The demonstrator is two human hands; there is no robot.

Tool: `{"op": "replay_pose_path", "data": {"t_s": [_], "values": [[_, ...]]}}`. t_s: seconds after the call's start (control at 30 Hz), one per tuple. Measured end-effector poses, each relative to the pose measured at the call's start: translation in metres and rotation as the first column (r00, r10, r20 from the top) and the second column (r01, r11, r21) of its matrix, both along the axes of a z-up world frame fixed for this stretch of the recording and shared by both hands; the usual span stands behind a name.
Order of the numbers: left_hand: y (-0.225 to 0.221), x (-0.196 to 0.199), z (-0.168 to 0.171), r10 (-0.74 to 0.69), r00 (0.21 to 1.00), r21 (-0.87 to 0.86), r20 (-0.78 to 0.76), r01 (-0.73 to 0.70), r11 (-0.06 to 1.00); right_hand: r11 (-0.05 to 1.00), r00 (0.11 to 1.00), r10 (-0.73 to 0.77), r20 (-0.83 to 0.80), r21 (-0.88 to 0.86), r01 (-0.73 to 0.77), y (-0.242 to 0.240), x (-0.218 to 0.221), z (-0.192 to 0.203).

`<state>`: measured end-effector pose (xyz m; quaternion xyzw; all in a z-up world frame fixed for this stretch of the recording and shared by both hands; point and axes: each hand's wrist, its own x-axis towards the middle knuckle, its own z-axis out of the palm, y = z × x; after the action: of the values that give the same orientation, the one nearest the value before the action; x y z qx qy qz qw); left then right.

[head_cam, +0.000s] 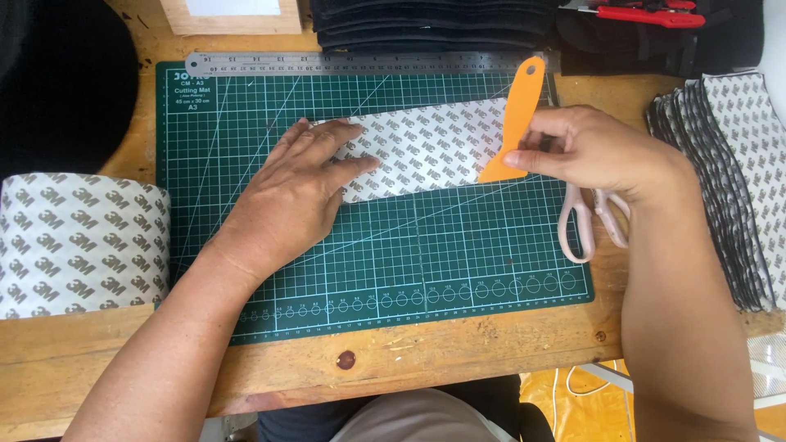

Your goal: Applying adhesive tape to fabric strips and smoothing it with a scraper

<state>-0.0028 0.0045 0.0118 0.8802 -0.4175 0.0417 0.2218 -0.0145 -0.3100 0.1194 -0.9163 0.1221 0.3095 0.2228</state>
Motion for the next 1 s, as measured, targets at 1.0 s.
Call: {"op": "replay_pose_path", "data": {"t_s": [1.0], "values": [[-0.006, -0.02, 0.02, -0.005, 0.996, -0.04, 0.084, 0.008, 0.999, 0.829, 0.708, -0.432, 0.559, 0.556, 0.066, -0.009, -0.005, -0.033]]}}
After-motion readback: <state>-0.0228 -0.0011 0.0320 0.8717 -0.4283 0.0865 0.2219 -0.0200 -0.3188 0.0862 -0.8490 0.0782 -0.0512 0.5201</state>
